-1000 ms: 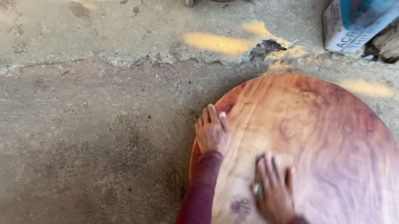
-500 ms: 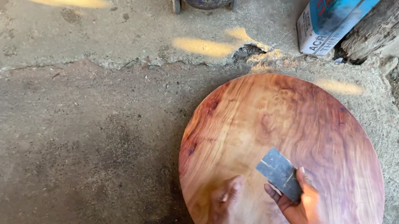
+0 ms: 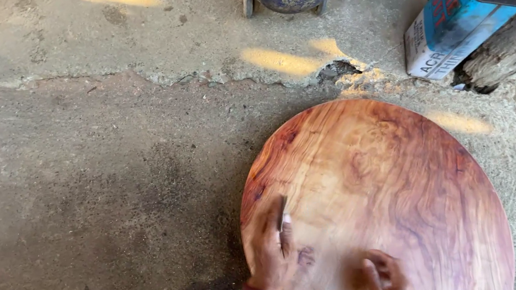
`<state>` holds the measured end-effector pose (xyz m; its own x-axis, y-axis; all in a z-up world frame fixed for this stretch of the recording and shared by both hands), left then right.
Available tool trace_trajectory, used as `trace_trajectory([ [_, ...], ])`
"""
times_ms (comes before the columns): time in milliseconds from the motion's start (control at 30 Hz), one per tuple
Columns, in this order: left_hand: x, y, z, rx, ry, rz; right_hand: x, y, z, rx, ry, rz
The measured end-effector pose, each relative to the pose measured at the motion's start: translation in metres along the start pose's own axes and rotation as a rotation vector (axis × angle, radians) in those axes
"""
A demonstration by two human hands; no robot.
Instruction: Sanding a circular wooden table top with sandpaper.
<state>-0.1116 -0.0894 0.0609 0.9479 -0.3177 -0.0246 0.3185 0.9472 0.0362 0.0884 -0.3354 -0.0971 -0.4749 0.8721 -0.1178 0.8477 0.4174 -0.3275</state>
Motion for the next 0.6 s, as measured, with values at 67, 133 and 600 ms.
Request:
trace_trajectory([
  [67, -0.018, 0.018, -0.004, 0.201, 0.296, 0.102, -0.015, -0.004, -0.027, -0.348, -0.215, 0.168],
  [133, -0.015, 0.022, -0.029, 0.592, 0.992, 0.168, -0.01, -0.031, -0.085, -0.835, -0.92, 0.366],
  [600, -0.017, 0.023, -0.011, 0.453, 0.987, -0.191, 0.001, -0.046, -0.09, -0.865, -1.061, 0.405],
])
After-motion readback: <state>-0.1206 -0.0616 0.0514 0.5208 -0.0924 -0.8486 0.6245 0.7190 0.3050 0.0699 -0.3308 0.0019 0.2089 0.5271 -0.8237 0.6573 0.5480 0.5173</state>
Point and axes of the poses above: each hand's wrist, its own y-axis towards the middle knuckle, its own x-axis out of the palm, z = x × y, the point moved 5 cm from there along y, towards the middle knuckle, and after that the axes turned 8 degrees about z, right-handed, at the moved point
